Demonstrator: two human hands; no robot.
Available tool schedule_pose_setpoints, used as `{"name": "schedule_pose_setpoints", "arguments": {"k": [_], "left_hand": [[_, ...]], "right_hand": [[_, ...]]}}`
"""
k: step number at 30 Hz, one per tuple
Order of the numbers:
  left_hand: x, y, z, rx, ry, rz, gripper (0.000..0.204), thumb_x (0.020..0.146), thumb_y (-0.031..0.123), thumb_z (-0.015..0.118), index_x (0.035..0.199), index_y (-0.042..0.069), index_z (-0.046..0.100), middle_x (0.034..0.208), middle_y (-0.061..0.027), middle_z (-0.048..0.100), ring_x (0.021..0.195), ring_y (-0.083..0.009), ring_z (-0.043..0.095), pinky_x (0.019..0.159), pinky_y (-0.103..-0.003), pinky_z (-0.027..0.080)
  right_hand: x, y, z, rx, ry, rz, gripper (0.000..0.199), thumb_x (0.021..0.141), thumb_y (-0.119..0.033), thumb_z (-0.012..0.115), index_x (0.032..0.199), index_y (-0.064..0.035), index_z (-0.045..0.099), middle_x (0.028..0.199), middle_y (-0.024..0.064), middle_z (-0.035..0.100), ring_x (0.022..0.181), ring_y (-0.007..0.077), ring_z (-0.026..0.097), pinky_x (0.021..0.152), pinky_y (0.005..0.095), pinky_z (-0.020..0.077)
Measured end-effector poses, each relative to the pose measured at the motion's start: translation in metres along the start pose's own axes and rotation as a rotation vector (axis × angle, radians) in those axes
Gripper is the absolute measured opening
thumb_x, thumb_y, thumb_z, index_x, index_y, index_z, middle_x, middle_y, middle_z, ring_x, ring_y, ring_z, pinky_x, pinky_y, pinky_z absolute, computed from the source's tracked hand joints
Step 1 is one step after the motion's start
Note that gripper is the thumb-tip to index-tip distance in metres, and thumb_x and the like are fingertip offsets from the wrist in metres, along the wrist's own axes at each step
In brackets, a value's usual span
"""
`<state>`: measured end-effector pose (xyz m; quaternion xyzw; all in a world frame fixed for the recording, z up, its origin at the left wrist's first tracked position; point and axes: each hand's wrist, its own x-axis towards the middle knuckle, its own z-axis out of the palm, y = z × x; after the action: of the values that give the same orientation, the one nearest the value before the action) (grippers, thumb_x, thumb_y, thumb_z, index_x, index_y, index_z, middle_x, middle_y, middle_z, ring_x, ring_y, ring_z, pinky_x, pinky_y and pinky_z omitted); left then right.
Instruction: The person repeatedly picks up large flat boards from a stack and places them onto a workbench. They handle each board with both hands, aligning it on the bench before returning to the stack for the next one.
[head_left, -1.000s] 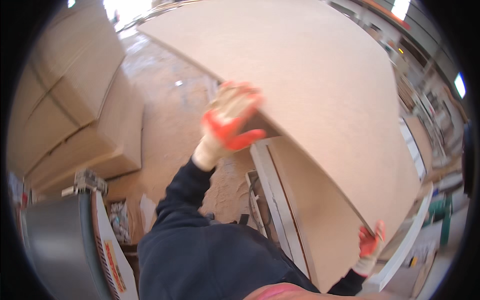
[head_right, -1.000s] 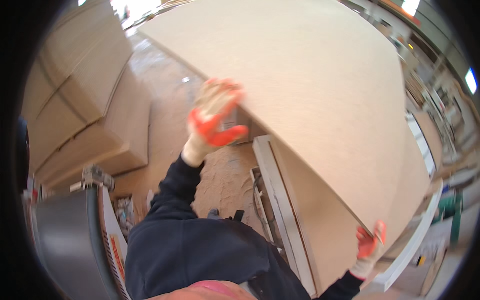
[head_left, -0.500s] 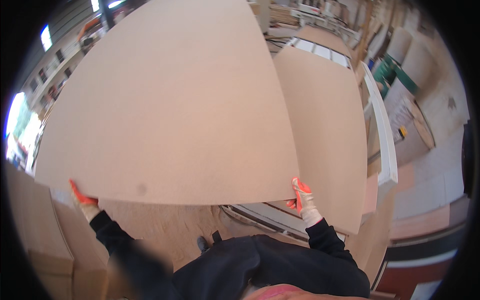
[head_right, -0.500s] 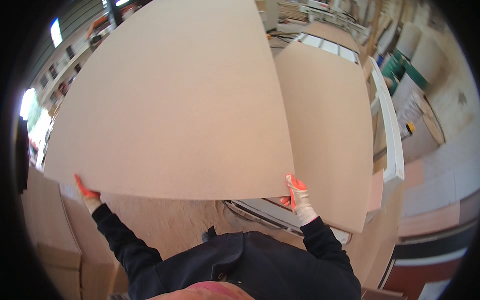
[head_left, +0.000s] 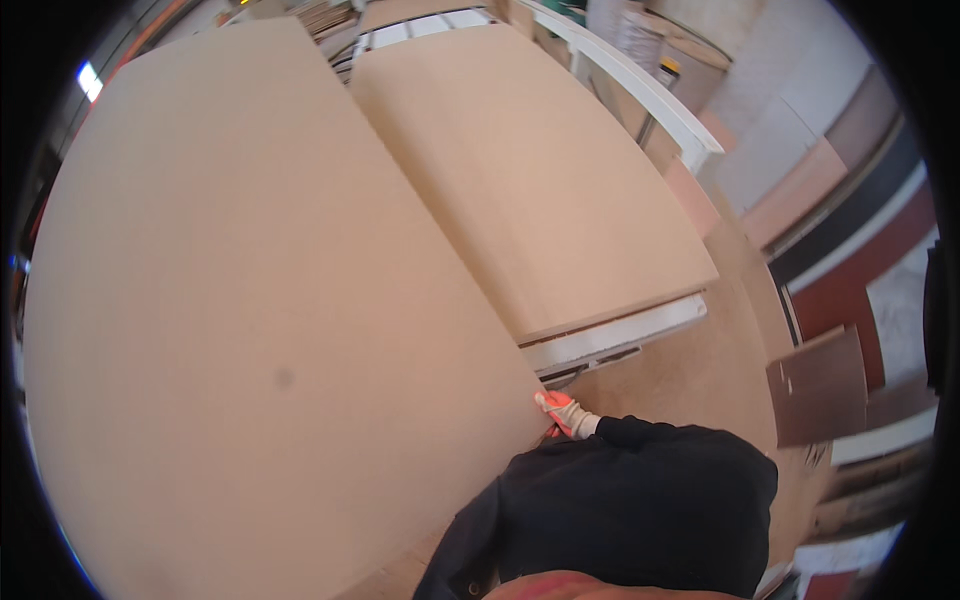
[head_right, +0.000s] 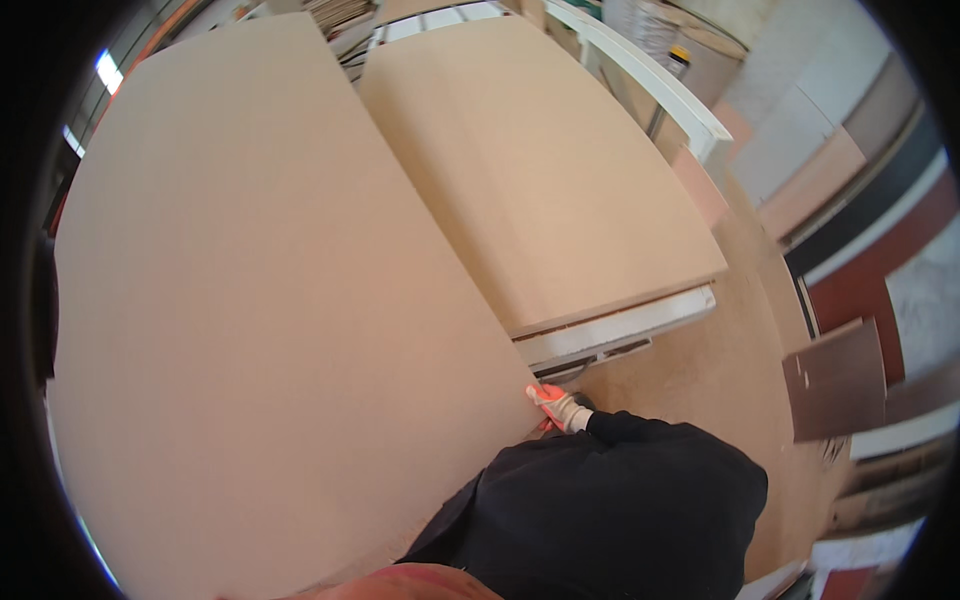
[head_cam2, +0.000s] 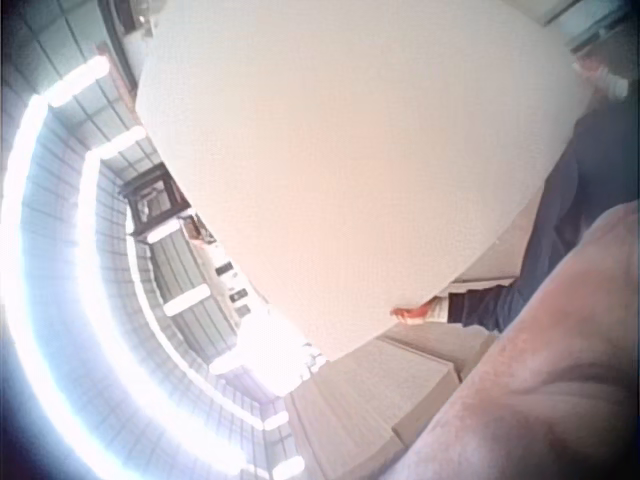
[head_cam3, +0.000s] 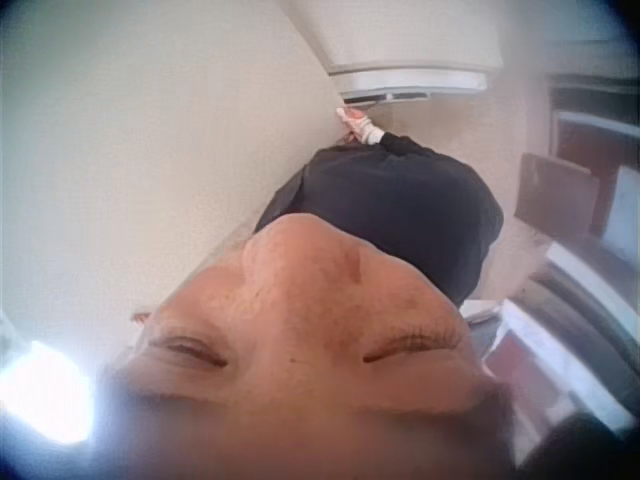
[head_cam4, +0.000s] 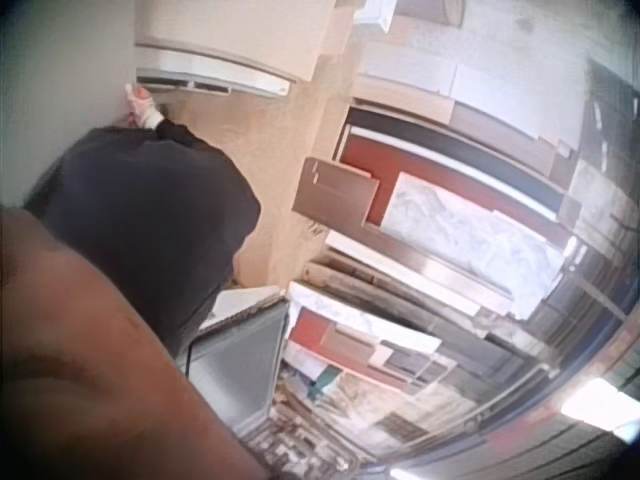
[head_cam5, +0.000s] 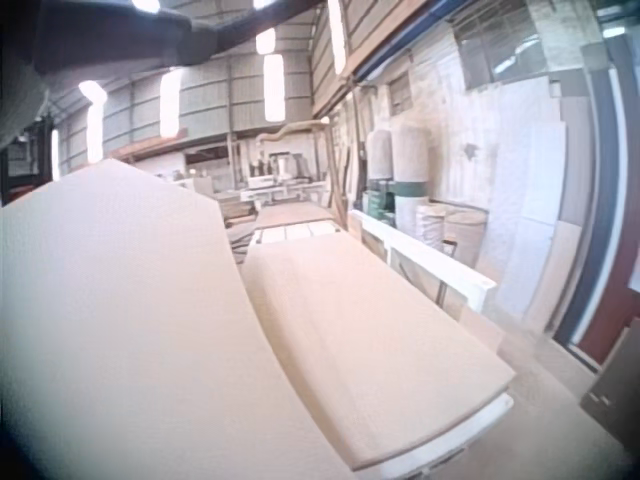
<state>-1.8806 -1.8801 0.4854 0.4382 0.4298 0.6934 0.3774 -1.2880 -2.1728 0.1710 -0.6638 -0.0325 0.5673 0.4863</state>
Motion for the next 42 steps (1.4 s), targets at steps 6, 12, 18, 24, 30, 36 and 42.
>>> {"name": "schedule_pose_setpoints", "arguments": {"k": [6, 12, 18, 24, 30, 36, 42], "left_hand": [[-0.002, -0.023, 0.018, -0.037, -0.036, -0.034, 0.051, 0.112, 0.037, 0.052, 0.151, 0.004, 0.057, 0.156, -0.0132, 0.057, 0.143, -0.0286, 0.054, 0.121, -0.048, 0.044], [-0.008, -0.04, 0.052, -0.096, -0.101, -0.076, 0.049, 0.111, 0.036, 0.053, 0.149, 0.004, 0.059, 0.154, -0.0127, 0.059, 0.142, -0.0275, 0.055, 0.121, -0.048, 0.045], [-0.042, -0.063, 0.125, -0.21, -0.293, -0.137, 0.047, 0.111, 0.034, 0.054, 0.147, 0.005, 0.061, 0.153, -0.0122, 0.06, 0.141, -0.0263, 0.055, 0.12, -0.048, 0.046], [-0.188, -0.22, 0.189, -0.338, -0.416, -0.769, 0.046, 0.107, 0.043, 0.065, 0.139, 0.01, 0.066, 0.138, -0.0072, 0.072, 0.126, -0.0251, 0.068, 0.109, -0.046, 0.055], [-0.345, -0.363, 0.235, -0.289, -0.312, -1.345, 0.06, 0.099, 0.062, 0.071, 0.142, 0.02, 0.063, 0.144, -0.0003, 0.066, 0.134, -0.0249, 0.059, 0.112, -0.045, 0.049], [-0.213, -0.388, 0.196, -0.379, -0.383, -1.089, 0.099, 0.096, 0.088, 0.044, 0.163, 0.015, 0.045, 0.163, -0.0104, 0.051, 0.148, -0.039, 0.048, 0.124, -0.062, 0.036], [-0.141, -0.429, 0.151, -0.217, 0.135, -0.904, 0.094, 0.101, 0.083, 0.039, 0.163, 0.013, 0.046, 0.167, -0.0103, 0.048, 0.148, -0.0373, 0.048, 0.121, -0.059, 0.042]], "right_hand": [[0.023, 0.108, 0.001, 0.145, -0.01, 0.041, 0.055, 0.105, -0.064, 0.06, 0.131, -0.0161, 0.064, 0.099, 0.0055, 0.074, 0.064, 0.0223, 0.067, 0.052, 0.0375, 0.0548], [-0.006, 0.132, -0.045, 0.271, 0.063, 0.251, 0.051, 0.102, -0.063, 0.065, 0.123, -0.0168, 0.065, 0.097, 0.0069, 0.073, 0.059, 0.023, 0.064, 0.046, 0.0374, 0.0519], [-0.029, 0.114, -0.15, 0.41, 0.303, 0.148, 0.054, 0.097, -0.068, 0.069, 0.118, -0.0186, 0.068, 0.089, 0.0018, 0.073, 0.052, 0.0158, 0.06, 0.038, 0.0309, 0.0428], [-0.053, 0.08, -0.379, 0.262, 0.737, 0.099, 0.041, 0.091, -0.062, 0.08, 0.11, -0.0265, 0.07, 0.089, -0.0073, 0.061, 0.062, 0.0111, 0.052, 0.045, 0.0307, 0.0422], [-0.046, 0.05, -0.534, 0.102, 0.901, 0.076, 0.044, 0.092, -0.063, 0.077, 0.109, -0.0235, 0.066, 0.084, -0.0046, 0.055, 0.057, 0.0148, 0.049, 0.043, 0.0357, 0.0429], [-0.051, 0.059, -0.618, -0.014, 0.991, 0.21, 0.062, 0.094, -0.068, 0.072, 0.131, -0.0174, 0.068, 0.096, 0.0053, 0.068, 0.063, 0.0224, 0.062, 0.046, 0.0438, 0.0482], [-0.004, 0.085, -0.528, -0.366, 1.844, 0.177, 0.089, 0.102, -0.059, 0.066, 0.159, 0.0064, 0.046, 0.156, 0.0271, 0.057, 0.145, 0.0263, 0.053, 0.118, 0.0422, 0.0462]]}}
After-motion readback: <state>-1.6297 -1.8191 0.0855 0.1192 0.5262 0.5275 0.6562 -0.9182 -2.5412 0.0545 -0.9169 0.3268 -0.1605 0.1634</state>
